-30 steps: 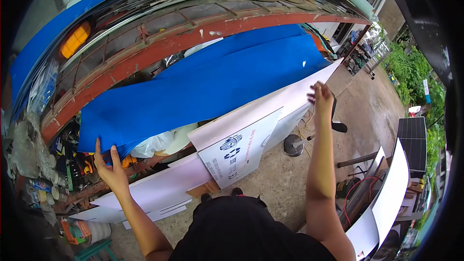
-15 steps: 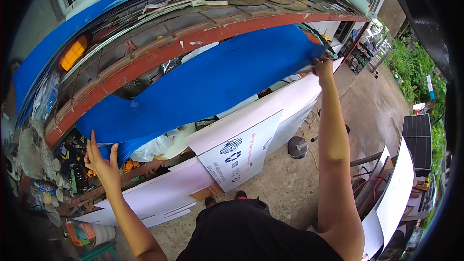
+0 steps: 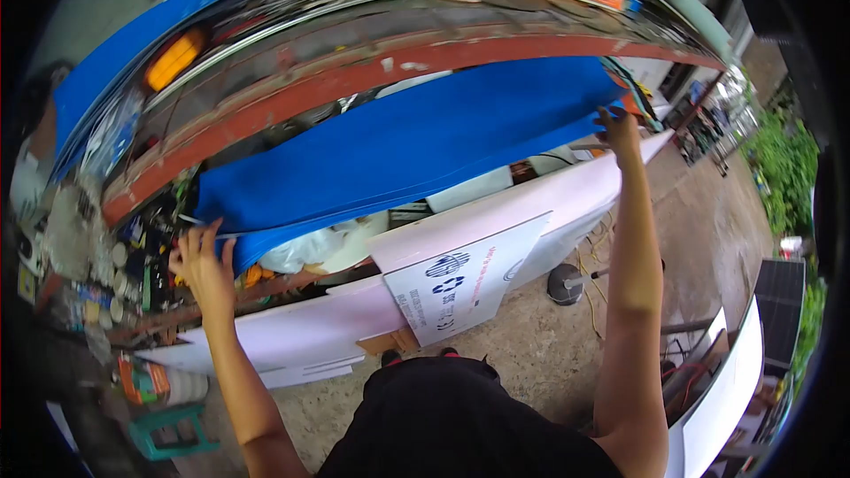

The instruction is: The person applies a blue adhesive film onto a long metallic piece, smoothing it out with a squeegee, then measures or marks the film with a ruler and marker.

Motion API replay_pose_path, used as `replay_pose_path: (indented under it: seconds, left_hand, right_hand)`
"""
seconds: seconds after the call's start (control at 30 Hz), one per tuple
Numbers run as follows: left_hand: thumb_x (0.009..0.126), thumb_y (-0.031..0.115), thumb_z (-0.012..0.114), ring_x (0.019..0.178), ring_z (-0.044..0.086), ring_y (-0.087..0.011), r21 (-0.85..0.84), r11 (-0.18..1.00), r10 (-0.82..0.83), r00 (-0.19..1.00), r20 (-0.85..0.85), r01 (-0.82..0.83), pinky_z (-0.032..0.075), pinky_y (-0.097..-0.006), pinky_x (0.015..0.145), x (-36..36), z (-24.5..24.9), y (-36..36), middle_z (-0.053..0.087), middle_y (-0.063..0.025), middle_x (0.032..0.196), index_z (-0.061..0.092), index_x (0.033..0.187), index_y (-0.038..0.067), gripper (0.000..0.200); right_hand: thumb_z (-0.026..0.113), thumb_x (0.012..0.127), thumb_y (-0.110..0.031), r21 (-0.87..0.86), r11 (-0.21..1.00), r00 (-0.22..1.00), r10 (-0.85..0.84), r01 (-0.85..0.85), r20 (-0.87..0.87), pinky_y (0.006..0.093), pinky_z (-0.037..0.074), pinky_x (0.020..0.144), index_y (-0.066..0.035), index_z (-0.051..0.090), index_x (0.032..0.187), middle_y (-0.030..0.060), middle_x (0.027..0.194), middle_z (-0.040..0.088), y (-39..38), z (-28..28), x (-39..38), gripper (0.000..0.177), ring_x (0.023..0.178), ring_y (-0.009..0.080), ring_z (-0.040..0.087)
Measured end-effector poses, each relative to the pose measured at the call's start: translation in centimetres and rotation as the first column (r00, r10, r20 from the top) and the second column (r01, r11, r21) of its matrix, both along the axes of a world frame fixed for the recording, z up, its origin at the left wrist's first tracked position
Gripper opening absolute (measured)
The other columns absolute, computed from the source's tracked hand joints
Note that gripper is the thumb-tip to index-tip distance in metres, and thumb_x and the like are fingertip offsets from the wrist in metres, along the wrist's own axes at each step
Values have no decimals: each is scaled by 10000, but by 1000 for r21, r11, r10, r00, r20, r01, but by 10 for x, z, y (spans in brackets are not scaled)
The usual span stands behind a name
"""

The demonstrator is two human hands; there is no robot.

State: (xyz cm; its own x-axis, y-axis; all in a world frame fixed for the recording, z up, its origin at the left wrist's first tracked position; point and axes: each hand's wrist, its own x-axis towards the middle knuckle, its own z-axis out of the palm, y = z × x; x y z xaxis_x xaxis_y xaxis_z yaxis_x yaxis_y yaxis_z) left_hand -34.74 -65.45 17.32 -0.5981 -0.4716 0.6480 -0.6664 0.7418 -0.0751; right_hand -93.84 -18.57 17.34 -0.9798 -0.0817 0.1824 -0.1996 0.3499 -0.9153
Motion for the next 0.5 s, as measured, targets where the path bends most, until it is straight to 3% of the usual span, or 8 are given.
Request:
replay_pose_path:
  seconds: [0.07, 0.13, 0.2, 0.3, 0.37, 0.43, 0.5]
  left_hand:
    - [832, 209, 799, 1065, 589, -238, -41, 999, -18, 999, 39, 19, 347, -437, 975, -2, 7, -7, 660, -36, 1061, 718, 1193, 140, 376]
    - [833, 209, 797, 1014, 614, -235, 4, 999, -44, 997, 65, 44, 348, -437, 977, -3, 15, -11, 687, -30, 1000, 729, 1177, 141, 357]
    - [822, 201, 805, 970, 640, -234, 22, 997, -76, 995, 72, 74, 347, -435, 975, -6, 18, -15, 726, -28, 971, 730, 1182, 138, 373]
    - [834, 131, 800, 1014, 652, -222, 146, 982, -130, 989, 69, 119, 343, -426, 971, -7, 22, -8, 756, -34, 1049, 686, 1240, 112, 422]
    - [832, 74, 792, 1009, 679, -224, 198, 969, -151, 989, 11, 146, 339, -421, 976, -4, 12, -9, 759, -43, 1135, 608, 1296, 110, 500]
    - [810, 30, 787, 993, 684, -230, 274, 960, -76, 994, 84, 50, 344, -418, 972, -3, 10, -7, 711, -73, 1300, 564, 1386, 114, 623]
    - [795, 16, 787, 1020, 681, -240, 257, 959, -135, 989, 52, 118, 359, -452, 984, -8, 15, -4, 658, -92, 1386, 534, 1433, 122, 694]
  right_hand:
    - [722, 986, -270, 94, 993, 984, 90, -76, -152, 289, 503, 514, 84, 509, 1424, 153, 924, 746, 3, -9, 13, 602, 673, 163, 690]
    - [715, 994, -265, 139, 989, 969, 86, -55, -230, 297, 526, 579, 3, 550, 1421, 134, 948, 744, 0, -13, 31, 530, 682, 148, 682]
    - [702, 999, -217, 209, 974, 927, 158, -89, -340, 300, 542, 652, -2, 567, 1385, 143, 961, 745, -3, -19, 43, 462, 748, 161, 693]
    - [685, 996, -155, 285, 953, 867, 226, -103, -444, 314, 541, 727, -29, 596, 1328, 119, 996, 746, -26, -9, 91, 366, 819, 170, 687]
    - [656, 1003, -117, 297, 938, 862, 296, -181, -411, 295, 537, 766, -18, 594, 1326, 106, 1022, 737, -49, 8, 132, 343, 858, 155, 675]
    - [627, 1011, -79, 311, 919, 856, 353, -241, -377, 276, 533, 805, -8, 591, 1324, 93, 1048, 728, -70, 23, 169, 323, 896, 141, 663]
    - [675, 961, -55, 367, 877, 821, 441, -310, -362, 340, 533, 802, -30, 661, 1229, 101, 1060, 744, -90, 36, 199, 270, 868, 200, 681]
